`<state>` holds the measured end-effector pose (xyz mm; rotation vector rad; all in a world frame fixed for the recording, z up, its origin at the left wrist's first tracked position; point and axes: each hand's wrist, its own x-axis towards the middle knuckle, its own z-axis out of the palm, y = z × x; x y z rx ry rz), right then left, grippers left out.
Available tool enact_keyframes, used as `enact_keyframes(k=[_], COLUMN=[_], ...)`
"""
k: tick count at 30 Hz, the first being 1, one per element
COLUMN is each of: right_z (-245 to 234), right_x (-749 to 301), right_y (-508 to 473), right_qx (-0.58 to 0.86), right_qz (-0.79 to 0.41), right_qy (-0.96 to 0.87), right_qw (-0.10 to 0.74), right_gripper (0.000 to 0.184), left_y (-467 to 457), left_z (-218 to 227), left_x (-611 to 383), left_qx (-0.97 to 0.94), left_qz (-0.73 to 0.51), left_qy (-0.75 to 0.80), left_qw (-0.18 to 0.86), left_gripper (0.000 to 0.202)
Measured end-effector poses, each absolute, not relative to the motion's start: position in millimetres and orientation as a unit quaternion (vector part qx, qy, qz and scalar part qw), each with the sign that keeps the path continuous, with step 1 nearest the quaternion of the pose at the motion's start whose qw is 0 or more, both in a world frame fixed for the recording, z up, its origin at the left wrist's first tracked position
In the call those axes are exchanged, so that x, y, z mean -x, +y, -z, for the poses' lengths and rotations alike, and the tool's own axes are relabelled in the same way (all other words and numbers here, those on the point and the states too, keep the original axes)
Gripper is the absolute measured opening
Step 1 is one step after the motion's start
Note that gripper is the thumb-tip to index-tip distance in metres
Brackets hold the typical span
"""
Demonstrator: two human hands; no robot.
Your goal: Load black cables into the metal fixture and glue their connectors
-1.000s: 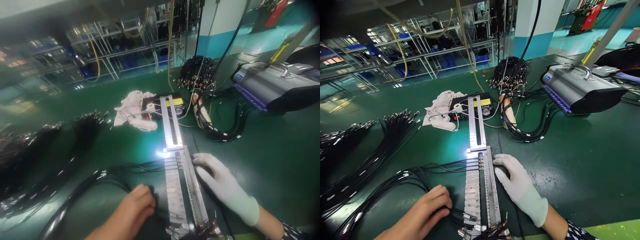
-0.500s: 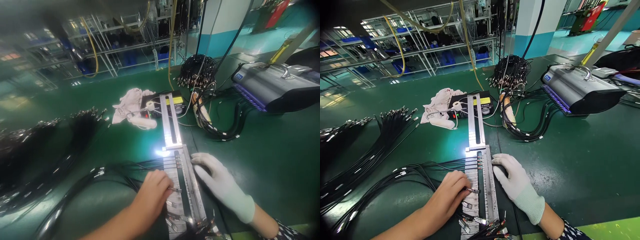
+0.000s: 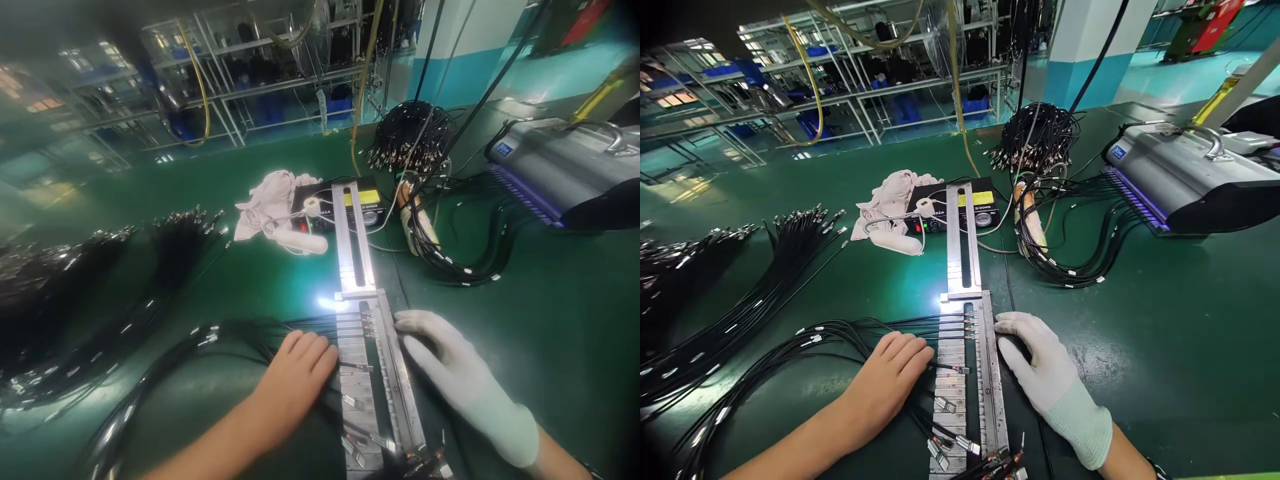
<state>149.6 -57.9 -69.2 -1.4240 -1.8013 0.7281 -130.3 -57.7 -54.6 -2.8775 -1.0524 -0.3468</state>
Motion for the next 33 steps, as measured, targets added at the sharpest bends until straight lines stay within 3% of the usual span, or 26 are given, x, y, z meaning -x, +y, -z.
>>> enact_keyframes(k=[5,10,23,29,33], right_z=[66.2,67.4,65.5,63.4,62.5], right_x=[-147.2,-148.0,-147.3,-147.1,-147.2], right_y=[-58.5,-58.5,-56.4,-55.4,-54.4], right_qx=[0.554,0.559,0.560,0.547,0.544], right_qz=[-0.292,-0.296,-0.287,-0.277,-0.274], right_qy=[-0.699,-0.692,-0.703,-0.713,-0.718], right_qw=[0.347,0.348,0.331,0.340,0.338], right_gripper=[0.019,0.018,0.017,0.016,0.016], left_y=[-47.2,-37.4,-28.6,-26.1,-41.9], left_z=[53.9,45.6,33.9,47.5,67.3], left_x=[128.8,124.8,120.2,122.1,133.8], left_qx=[0.911,0.907,0.942,0.922,0.920], left_qz=[0.210,0.193,0.082,0.148,0.170], left_qy=[-0.340,-0.323,-0.305,-0.306,-0.337], left_qw=[-0.099,-0.187,-0.113,-0.187,-0.102], left_gripper=[0.017,0.033,0.035,0.031,0.035])
